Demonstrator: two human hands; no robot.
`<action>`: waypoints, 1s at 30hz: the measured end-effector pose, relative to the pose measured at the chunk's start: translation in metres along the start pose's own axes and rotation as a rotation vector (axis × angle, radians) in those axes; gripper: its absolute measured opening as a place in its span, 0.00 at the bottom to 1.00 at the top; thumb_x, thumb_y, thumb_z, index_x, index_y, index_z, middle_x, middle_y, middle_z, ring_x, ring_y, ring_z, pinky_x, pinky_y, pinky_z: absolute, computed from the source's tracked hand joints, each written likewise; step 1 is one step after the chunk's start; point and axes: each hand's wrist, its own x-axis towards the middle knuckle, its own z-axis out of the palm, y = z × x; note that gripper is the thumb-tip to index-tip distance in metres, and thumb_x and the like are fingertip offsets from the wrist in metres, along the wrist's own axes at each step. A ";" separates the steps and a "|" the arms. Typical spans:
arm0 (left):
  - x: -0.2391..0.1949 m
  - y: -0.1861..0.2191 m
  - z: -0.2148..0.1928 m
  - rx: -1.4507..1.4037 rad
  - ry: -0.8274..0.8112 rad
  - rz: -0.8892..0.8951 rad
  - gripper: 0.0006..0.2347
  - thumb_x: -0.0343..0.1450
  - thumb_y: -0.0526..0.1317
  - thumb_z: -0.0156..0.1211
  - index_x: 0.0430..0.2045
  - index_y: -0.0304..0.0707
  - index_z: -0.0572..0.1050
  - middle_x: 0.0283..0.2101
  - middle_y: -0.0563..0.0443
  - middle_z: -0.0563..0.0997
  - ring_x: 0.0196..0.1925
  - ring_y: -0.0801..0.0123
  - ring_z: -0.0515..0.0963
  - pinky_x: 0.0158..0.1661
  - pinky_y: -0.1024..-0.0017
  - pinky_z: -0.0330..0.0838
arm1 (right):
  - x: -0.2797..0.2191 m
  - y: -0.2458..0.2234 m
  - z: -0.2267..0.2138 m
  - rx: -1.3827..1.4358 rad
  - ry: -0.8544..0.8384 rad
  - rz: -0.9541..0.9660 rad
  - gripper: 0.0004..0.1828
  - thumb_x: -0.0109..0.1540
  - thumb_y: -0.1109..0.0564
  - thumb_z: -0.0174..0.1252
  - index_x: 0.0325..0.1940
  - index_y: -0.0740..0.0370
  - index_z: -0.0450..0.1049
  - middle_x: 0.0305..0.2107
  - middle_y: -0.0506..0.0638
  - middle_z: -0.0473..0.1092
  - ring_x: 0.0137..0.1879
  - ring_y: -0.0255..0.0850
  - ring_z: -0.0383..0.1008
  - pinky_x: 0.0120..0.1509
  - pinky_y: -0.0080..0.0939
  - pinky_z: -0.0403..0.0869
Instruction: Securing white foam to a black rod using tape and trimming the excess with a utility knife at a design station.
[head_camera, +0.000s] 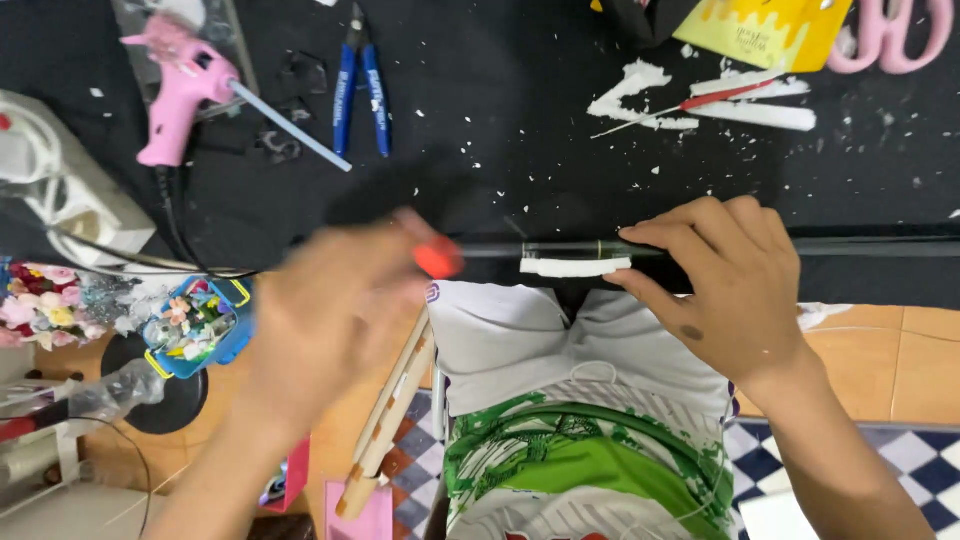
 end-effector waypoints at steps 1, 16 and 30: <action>0.004 0.010 0.006 0.045 -0.043 0.122 0.10 0.77 0.34 0.66 0.52 0.35 0.76 0.43 0.45 0.81 0.36 0.60 0.76 0.37 0.65 0.70 | 0.001 0.000 0.000 0.007 -0.015 0.013 0.18 0.67 0.38 0.67 0.49 0.52 0.82 0.41 0.45 0.73 0.41 0.45 0.66 0.47 0.42 0.63; 0.044 0.001 0.029 0.187 -0.183 0.396 0.09 0.76 0.40 0.72 0.46 0.54 0.76 0.31 0.54 0.78 0.21 0.74 0.68 0.21 0.78 0.59 | 0.004 0.006 0.004 0.025 -0.043 0.038 0.15 0.67 0.39 0.66 0.45 0.50 0.84 0.39 0.44 0.76 0.41 0.44 0.69 0.45 0.42 0.62; 0.049 0.004 0.031 0.220 -0.190 0.408 0.08 0.76 0.42 0.68 0.47 0.57 0.76 0.31 0.55 0.77 0.21 0.76 0.65 0.21 0.79 0.57 | 0.001 0.006 0.005 0.020 -0.044 0.059 0.17 0.68 0.38 0.64 0.45 0.50 0.86 0.38 0.44 0.76 0.43 0.45 0.71 0.48 0.43 0.64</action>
